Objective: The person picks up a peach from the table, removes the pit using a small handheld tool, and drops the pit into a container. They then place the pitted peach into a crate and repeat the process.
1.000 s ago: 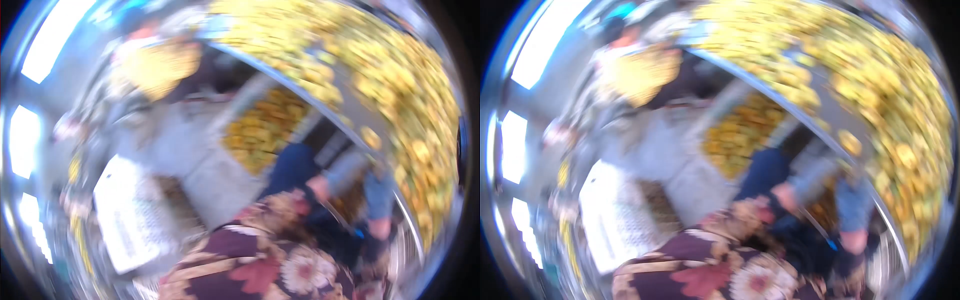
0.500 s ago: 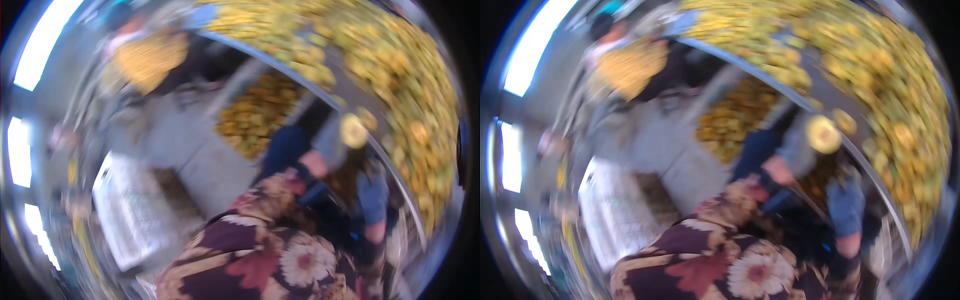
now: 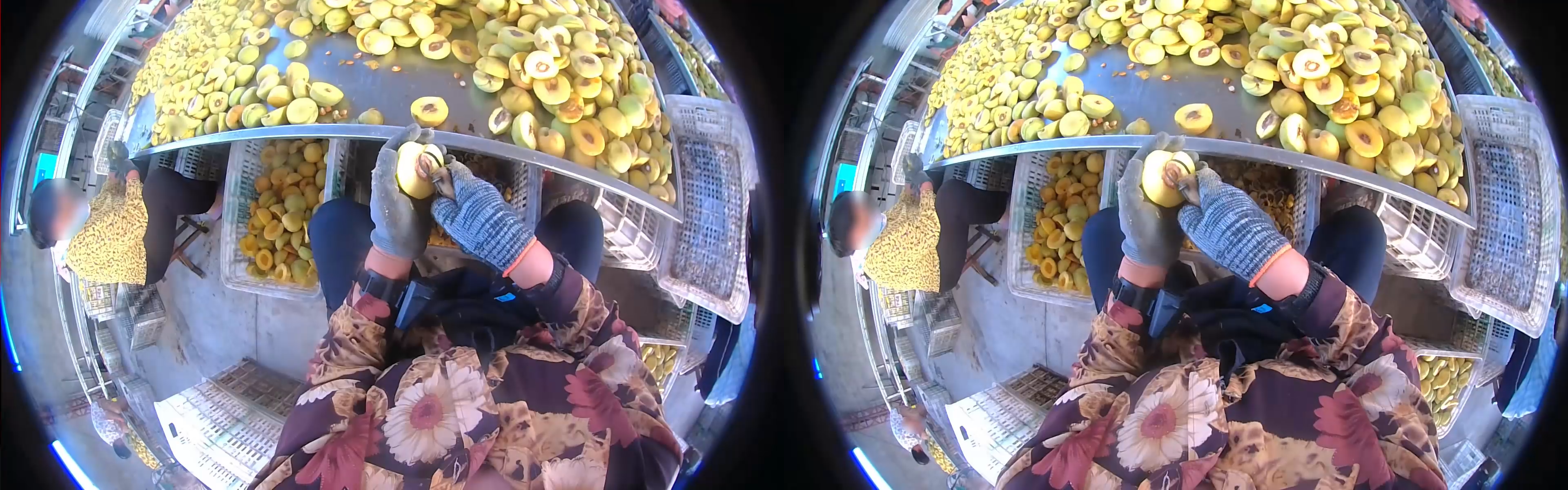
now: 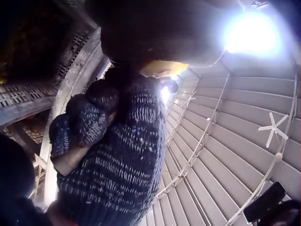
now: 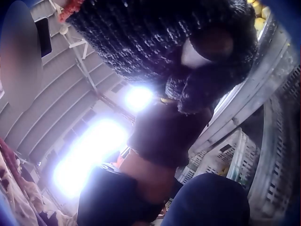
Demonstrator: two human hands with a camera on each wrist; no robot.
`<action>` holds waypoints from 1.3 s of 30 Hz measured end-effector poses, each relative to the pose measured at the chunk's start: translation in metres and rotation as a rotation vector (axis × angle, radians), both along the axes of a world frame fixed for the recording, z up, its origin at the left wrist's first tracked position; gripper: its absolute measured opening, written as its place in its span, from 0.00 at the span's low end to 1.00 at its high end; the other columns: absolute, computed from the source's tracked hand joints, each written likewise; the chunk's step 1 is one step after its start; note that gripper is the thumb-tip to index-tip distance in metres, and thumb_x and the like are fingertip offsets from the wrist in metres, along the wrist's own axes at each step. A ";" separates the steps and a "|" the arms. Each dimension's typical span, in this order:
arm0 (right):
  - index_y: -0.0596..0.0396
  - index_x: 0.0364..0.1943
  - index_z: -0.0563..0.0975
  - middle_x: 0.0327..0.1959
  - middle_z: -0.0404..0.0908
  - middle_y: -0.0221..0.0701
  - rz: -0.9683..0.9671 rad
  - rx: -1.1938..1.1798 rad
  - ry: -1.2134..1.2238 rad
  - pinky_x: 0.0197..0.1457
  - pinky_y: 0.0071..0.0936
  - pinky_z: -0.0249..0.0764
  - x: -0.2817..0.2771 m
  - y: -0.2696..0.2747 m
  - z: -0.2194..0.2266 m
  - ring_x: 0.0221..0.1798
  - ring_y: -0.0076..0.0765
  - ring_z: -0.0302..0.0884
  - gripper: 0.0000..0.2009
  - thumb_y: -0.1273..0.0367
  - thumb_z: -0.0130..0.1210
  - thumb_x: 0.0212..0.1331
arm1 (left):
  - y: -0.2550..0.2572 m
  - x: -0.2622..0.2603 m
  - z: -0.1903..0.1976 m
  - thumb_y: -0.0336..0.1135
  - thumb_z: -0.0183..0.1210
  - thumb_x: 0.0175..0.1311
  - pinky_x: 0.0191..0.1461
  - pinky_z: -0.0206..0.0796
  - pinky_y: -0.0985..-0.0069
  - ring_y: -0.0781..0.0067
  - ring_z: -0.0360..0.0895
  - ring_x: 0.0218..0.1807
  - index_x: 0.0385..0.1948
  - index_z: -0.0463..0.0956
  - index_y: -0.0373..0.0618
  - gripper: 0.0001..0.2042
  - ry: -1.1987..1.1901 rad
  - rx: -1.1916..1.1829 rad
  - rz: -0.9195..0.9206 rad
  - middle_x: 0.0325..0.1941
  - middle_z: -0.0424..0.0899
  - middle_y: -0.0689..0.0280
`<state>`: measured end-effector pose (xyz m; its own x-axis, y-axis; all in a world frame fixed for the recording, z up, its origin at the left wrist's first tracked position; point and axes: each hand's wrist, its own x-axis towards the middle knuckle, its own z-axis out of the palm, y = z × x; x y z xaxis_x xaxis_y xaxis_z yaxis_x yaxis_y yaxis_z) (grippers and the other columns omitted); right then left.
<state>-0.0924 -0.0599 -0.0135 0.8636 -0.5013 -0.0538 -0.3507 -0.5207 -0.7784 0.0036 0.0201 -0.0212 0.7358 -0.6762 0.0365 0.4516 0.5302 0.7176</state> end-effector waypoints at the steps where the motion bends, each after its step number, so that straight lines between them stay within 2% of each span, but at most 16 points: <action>1: 0.62 0.48 0.68 0.37 0.76 0.54 0.007 0.006 0.006 0.41 0.46 0.73 0.000 0.000 -0.002 0.40 0.61 0.76 0.19 0.67 0.56 0.54 | 0.000 -0.001 -0.001 0.25 0.54 0.63 0.55 0.70 0.72 0.67 0.77 0.50 0.54 0.66 0.33 0.18 -0.069 0.038 0.014 0.50 0.77 0.58; 5: 0.62 0.48 0.68 0.39 0.75 0.52 0.013 0.034 0.003 0.42 0.46 0.73 0.002 0.000 -0.008 0.41 0.60 0.76 0.18 0.68 0.54 0.55 | -0.003 -0.001 -0.012 0.25 0.51 0.65 0.52 0.73 0.72 0.68 0.78 0.47 0.52 0.67 0.34 0.14 -0.264 0.154 0.066 0.46 0.78 0.57; 8: 0.63 0.48 0.68 0.38 0.76 0.53 0.007 0.048 0.007 0.42 0.46 0.74 0.005 0.004 -0.010 0.41 0.60 0.76 0.18 0.67 0.54 0.55 | -0.007 0.002 -0.024 0.24 0.51 0.65 0.51 0.73 0.71 0.68 0.78 0.46 0.50 0.68 0.35 0.13 -0.246 0.138 0.103 0.45 0.79 0.56; 10: 0.63 0.48 0.68 0.38 0.76 0.55 0.009 0.067 0.081 0.42 0.47 0.74 0.005 0.005 -0.007 0.41 0.61 0.76 0.19 0.67 0.55 0.55 | -0.008 0.003 -0.029 0.31 0.47 0.67 0.51 0.73 0.69 0.66 0.78 0.45 0.49 0.68 0.37 0.12 -0.198 0.122 0.108 0.44 0.79 0.57; 12: 0.63 0.49 0.68 0.37 0.76 0.57 0.015 0.096 0.210 0.43 0.47 0.74 0.006 0.003 0.004 0.41 0.61 0.76 0.20 0.66 0.56 0.54 | -0.008 0.006 -0.033 0.46 0.39 0.71 0.53 0.70 0.66 0.63 0.77 0.46 0.49 0.69 0.40 0.19 -0.153 0.121 0.097 0.45 0.77 0.58; 15: 0.63 0.49 0.67 0.36 0.76 0.59 0.021 0.074 0.216 0.43 0.47 0.74 0.005 0.004 0.001 0.42 0.62 0.76 0.21 0.66 0.56 0.53 | -0.003 0.009 -0.039 0.47 0.41 0.71 0.52 0.71 0.65 0.62 0.77 0.45 0.48 0.69 0.40 0.19 -0.039 0.062 0.009 0.47 0.77 0.57; 17: 0.63 0.49 0.67 0.36 0.76 0.58 -0.012 0.080 0.086 0.42 0.47 0.74 0.003 0.009 -0.006 0.42 0.62 0.76 0.21 0.67 0.57 0.53 | -0.003 0.005 -0.033 0.47 0.41 0.71 0.52 0.72 0.65 0.61 0.78 0.46 0.48 0.69 0.40 0.19 -0.157 0.127 0.075 0.47 0.77 0.56; 21: 0.63 0.48 0.67 0.36 0.76 0.57 -0.023 0.126 -0.119 0.42 0.48 0.73 0.005 0.012 -0.016 0.42 0.63 0.75 0.21 0.67 0.57 0.52 | -0.005 0.003 -0.032 0.49 0.42 0.70 0.51 0.73 0.64 0.60 0.78 0.46 0.48 0.69 0.40 0.20 -0.145 0.086 0.079 0.48 0.77 0.56; 27: 0.63 0.48 0.67 0.32 0.76 0.56 0.026 0.077 0.020 0.39 0.49 0.73 0.004 0.008 -0.008 0.38 0.64 0.76 0.21 0.67 0.56 0.52 | -0.003 0.005 -0.037 0.50 0.45 0.70 0.50 0.73 0.66 0.62 0.78 0.47 0.45 0.70 0.37 0.21 -0.160 0.079 0.094 0.45 0.79 0.57; 30: 0.63 0.49 0.67 0.31 0.77 0.55 0.073 0.034 0.138 0.39 0.49 0.73 0.000 0.005 -0.009 0.37 0.63 0.76 0.21 0.67 0.55 0.53 | 0.005 0.010 -0.020 0.49 0.47 0.69 0.48 0.72 0.69 0.66 0.79 0.44 0.42 0.72 0.35 0.21 -0.859 0.442 0.205 0.41 0.81 0.59; 33: 0.64 0.50 0.67 0.31 0.77 0.56 0.090 0.039 0.015 0.39 0.48 0.73 -0.005 0.004 -0.009 0.37 0.62 0.77 0.21 0.67 0.55 0.53 | 0.008 0.032 -0.032 0.49 0.50 0.68 0.45 0.72 0.73 0.68 0.80 0.39 0.41 0.73 0.34 0.21 -1.401 0.647 0.361 0.36 0.83 0.60; 36: 0.64 0.50 0.67 0.30 0.77 0.55 0.131 0.001 0.027 0.39 0.47 0.73 -0.010 0.001 -0.012 0.36 0.62 0.77 0.21 0.68 0.55 0.53 | 0.000 0.037 -0.032 0.48 0.49 0.69 0.42 0.73 0.75 0.67 0.82 0.33 0.39 0.75 0.35 0.20 -0.930 0.384 0.000 0.34 0.83 0.59; 37: 0.63 0.48 0.70 0.32 0.78 0.53 0.111 0.048 0.082 0.40 0.45 0.73 -0.010 0.001 -0.007 0.36 0.60 0.77 0.19 0.67 0.56 0.53 | -0.004 0.032 -0.019 0.46 0.46 0.71 0.39 0.74 0.75 0.66 0.82 0.32 0.35 0.77 0.33 0.21 -0.381 0.293 -0.201 0.30 0.84 0.58; 39: 0.62 0.46 0.72 0.33 0.78 0.48 0.150 0.153 0.042 0.41 0.42 0.73 -0.011 -0.003 0.003 0.38 0.55 0.77 0.17 0.69 0.55 0.52 | -0.006 0.031 -0.006 0.45 0.45 0.72 0.37 0.75 0.75 0.67 0.82 0.30 0.33 0.78 0.32 0.21 -0.176 0.324 -0.268 0.30 0.84 0.57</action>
<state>-0.1037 -0.0624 -0.0100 0.9235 -0.3501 -0.1569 -0.3118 -0.4466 -0.8386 0.0346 0.0143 -0.0270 0.5347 -0.8391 -0.1001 0.3990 0.1462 0.9052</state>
